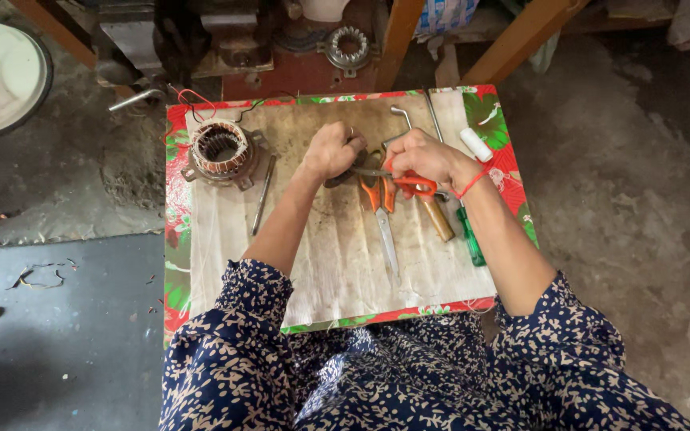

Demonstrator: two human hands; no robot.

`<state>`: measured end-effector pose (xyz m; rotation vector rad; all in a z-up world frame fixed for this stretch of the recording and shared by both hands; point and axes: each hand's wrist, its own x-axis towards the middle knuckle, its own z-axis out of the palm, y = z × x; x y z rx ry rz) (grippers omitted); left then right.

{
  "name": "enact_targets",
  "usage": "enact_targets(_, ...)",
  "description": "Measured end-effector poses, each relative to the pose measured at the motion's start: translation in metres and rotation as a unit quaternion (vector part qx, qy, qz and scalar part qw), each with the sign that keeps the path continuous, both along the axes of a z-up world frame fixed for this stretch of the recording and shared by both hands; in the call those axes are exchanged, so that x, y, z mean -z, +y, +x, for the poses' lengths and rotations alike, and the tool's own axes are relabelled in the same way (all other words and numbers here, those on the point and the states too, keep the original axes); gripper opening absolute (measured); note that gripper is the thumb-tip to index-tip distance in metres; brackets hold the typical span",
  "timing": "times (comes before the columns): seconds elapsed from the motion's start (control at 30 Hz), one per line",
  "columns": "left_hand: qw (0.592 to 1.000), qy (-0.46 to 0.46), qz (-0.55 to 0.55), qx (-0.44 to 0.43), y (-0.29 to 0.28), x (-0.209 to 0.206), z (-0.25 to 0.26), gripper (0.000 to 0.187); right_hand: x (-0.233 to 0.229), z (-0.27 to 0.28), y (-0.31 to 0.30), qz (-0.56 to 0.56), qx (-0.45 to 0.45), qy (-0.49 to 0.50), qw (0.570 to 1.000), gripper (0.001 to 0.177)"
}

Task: The person uses scissors to trim copper windings on a motor stator, then uses a hammer to tap the stator core. The person continues trimming and tapping the stator repeatedly.

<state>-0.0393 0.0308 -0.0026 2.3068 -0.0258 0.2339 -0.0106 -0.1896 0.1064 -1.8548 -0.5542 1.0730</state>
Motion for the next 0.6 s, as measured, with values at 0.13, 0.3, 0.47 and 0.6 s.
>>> enact_targets(0.13,1.0,0.003,0.003,0.005,0.0,-0.002,0.001,0.028,-0.003,-0.001,0.003,0.013,-0.008,0.007,1.0,0.016)
enact_targets(0.3,0.999,0.022,-0.028,-0.009,0.007,0.011,0.003,0.031,0.016,-0.018,0.014,-0.061,-0.02,-0.185,0.981,0.016)
enact_targets(0.47,0.994,-0.025,-0.11,0.0,0.021,0.015,0.004,0.033,0.036,-0.057,0.017,-0.052,-0.047,-0.472,0.879,0.024)
enact_targets(0.6,0.997,-0.021,-0.067,-0.011,0.011,0.02,-0.005,0.034,0.038,-0.071,-0.004,0.002,0.033,-0.313,0.949,0.023)
